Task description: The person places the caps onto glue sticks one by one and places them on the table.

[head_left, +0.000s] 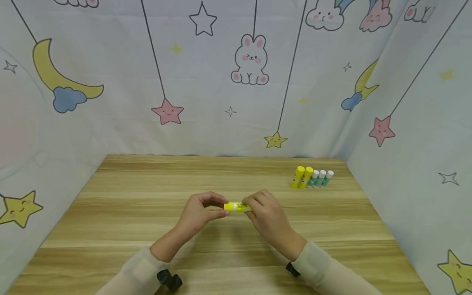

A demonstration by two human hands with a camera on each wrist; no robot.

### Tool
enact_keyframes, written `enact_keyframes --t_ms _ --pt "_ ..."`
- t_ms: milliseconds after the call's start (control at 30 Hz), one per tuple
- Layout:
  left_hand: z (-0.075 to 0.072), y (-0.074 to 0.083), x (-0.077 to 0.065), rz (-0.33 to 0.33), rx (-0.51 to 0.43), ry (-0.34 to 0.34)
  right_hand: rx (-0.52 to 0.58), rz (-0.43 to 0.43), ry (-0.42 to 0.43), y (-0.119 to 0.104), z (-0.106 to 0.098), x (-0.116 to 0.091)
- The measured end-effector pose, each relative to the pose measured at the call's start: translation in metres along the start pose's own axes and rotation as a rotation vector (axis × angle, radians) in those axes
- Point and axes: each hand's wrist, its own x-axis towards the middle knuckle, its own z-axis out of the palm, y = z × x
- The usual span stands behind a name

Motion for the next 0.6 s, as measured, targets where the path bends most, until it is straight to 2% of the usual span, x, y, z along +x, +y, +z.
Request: enact_keyframes --t_ms 133,367,600 --pt "0.002 0.005 -0.002 -0.006 0.013 0.002 0.002 0.006 -0.002 -0.002 0.001 0.0" --pt "0.005 0.027 -0.009 -0.003 0.025 -0.005 0.007 0.008 -0.009 -0.005 0.002 0.0" --pt "0.006 0.028 -0.009 -0.012 0.029 0.009 0.007 -0.007 -0.003 -0.006 0.005 -0.002"
